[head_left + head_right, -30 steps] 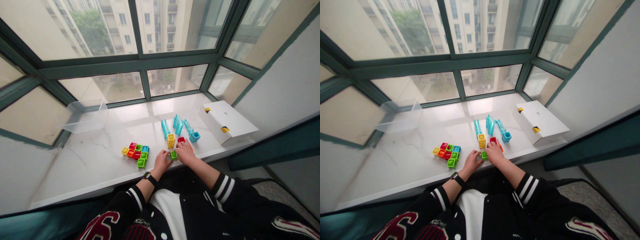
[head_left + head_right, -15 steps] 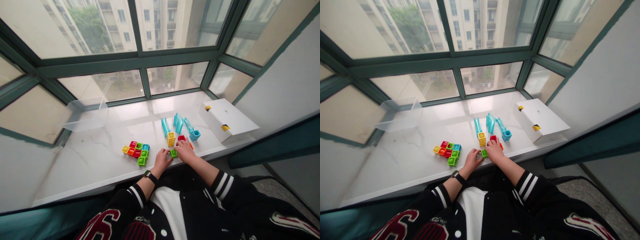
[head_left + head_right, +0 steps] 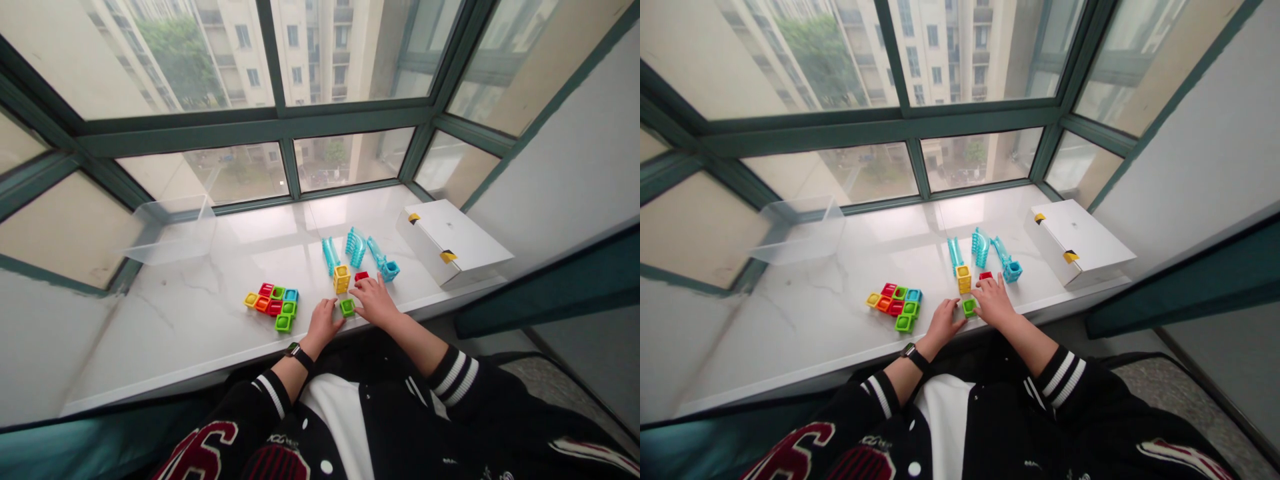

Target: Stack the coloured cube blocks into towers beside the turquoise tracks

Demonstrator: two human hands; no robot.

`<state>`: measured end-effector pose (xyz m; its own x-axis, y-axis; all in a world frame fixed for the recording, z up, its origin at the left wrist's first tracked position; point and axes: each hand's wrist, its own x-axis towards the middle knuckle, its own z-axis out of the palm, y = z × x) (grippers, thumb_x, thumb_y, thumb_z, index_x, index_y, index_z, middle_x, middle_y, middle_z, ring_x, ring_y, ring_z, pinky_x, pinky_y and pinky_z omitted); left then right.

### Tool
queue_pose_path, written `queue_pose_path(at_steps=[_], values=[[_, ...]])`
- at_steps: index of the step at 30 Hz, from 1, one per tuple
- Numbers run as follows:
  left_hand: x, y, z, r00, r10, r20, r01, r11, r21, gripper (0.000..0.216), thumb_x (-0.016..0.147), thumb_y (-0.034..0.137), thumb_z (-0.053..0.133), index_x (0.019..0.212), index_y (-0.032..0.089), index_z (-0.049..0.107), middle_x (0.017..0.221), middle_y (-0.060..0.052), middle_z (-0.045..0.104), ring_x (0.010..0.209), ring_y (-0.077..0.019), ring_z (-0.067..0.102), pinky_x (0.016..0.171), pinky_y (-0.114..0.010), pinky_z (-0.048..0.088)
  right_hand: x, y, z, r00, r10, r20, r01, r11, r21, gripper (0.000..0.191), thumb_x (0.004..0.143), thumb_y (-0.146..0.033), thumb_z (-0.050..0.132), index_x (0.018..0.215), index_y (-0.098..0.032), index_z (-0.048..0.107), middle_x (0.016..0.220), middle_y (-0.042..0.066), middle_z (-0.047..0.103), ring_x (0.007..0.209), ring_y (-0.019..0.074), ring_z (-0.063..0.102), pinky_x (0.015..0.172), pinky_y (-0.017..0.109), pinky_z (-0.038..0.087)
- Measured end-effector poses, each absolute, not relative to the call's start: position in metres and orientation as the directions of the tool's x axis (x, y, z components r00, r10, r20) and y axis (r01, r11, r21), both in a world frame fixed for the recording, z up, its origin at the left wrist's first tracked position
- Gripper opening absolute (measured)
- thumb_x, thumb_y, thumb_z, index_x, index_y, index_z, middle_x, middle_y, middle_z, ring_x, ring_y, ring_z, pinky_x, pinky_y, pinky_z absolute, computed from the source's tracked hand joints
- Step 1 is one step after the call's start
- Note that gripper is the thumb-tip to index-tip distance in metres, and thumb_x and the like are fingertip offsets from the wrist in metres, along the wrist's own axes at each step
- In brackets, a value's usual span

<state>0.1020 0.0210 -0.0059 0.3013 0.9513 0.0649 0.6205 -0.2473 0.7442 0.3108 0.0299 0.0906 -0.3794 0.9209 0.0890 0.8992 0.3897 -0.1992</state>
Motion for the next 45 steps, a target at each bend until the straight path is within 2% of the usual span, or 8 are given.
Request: queue_pose_path(at_steps=[3,6,10,17,24,29,34,45], values=[[0.088,0.014,0.004,0.310,0.949,0.057,0.511,-0.217,0.832,0.069,0.075,0.026,0.086,0.139,0.023,0.059,0.116,-0.009,0.065,0.102,-0.0256,0.064,0.097,-0.044,0.052,0.318,0.020,0.100,-0.345,0.911,0.227,0.859,0.404,-0.315,0.035,0.091,-0.027,0.071,0.126,-0.027,0.075,0.125,0.011,0.069,0.124,0.0335,0.057,0.129,0.068,0.013],[0.057,0.004,0.023,0.309,0.946,0.100,0.422,-0.231,0.877,0.057,0.082,0.031,0.081,0.136,0.027,0.062,0.114,-0.007,0.068,0.095,-0.0235,0.064,0.093,-0.042,0.054,0.325,0.005,0.109,-0.302,0.881,0.364,0.783,0.447,-0.432,0.029,0.097,-0.024,0.061,0.122,-0.028,0.075,0.120,0.009,0.070,0.122,0.0311,0.059,0.128,0.064,0.024],[0.004,-0.010,0.048,0.101,0.976,0.191,0.525,-0.215,0.824,0.037,0.089,0.035,0.073,0.125,0.028,0.068,0.111,-0.009,0.068,0.104,-0.0292,0.063,0.105,-0.049,0.049,0.327,-0.011,0.117,-0.236,0.863,0.448,0.676,0.476,-0.562,0.032,0.098,-0.022,0.058,0.124,-0.030,0.075,0.122,0.010,0.069,0.122,0.0318,0.061,0.116,0.058,0.046],[-0.042,-0.025,0.039,-0.047,0.974,0.222,0.717,-0.122,0.686,0.039,0.090,0.034,0.069,0.127,0.023,0.065,0.128,-0.014,0.055,0.122,-0.0336,0.059,0.113,-0.053,0.048,0.306,-0.014,0.119,-0.178,0.831,0.527,0.564,0.525,-0.637,0.030,0.098,-0.017,0.056,0.119,-0.028,0.075,0.113,0.010,0.069,0.109,0.0273,0.068,0.100,0.046,0.058],[-0.030,-0.032,0.027,-0.030,0.997,0.068,0.923,0.001,0.385,0.059,0.094,0.032,0.067,0.149,0.018,0.051,0.131,-0.018,0.051,0.112,-0.0318,0.063,0.099,-0.049,0.055,0.277,-0.020,0.111,-0.329,0.797,0.506,0.437,0.604,-0.666,0.030,0.099,-0.011,0.057,0.117,-0.028,0.074,0.103,0.006,0.071,0.092,0.0204,0.070,0.085,0.034,0.059],[-0.025,-0.031,0.033,-0.014,0.999,0.036,0.960,0.003,0.281,0.055,0.098,0.035,0.062,0.150,0.021,0.053,0.123,-0.017,0.057,0.109,-0.0320,0.062,0.093,-0.045,0.055,0.275,-0.024,0.103,-0.335,0.837,0.432,0.443,0.545,-0.712,0.029,0.100,-0.015,0.056,0.119,-0.028,0.073,0.111,0.008,0.070,0.090,0.0200,0.069,0.082,0.034,0.060],[-0.026,-0.030,0.034,0.014,1.000,0.007,0.966,-0.015,0.259,0.046,0.100,0.032,0.057,0.145,0.021,0.058,0.120,-0.015,0.059,0.104,-0.0289,0.064,0.089,-0.041,0.055,0.278,-0.025,0.101,-0.321,0.852,0.413,0.456,0.522,-0.721,0.029,0.100,-0.015,0.054,0.118,-0.027,0.073,0.113,0.008,0.069,0.096,0.0210,0.069,0.084,0.036,0.060],[-0.033,-0.030,0.034,0.048,0.998,-0.046,0.920,-0.026,0.391,0.056,0.095,0.027,0.061,0.150,0.016,0.058,0.116,-0.014,0.057,0.103,-0.0271,0.066,0.095,-0.039,0.053,0.275,-0.027,0.095,-0.348,0.844,0.408,0.438,0.531,-0.725,0.028,0.098,-0.014,0.056,0.115,-0.027,0.074,0.112,0.008,0.069,0.102,0.0221,0.070,0.091,0.037,0.060]])
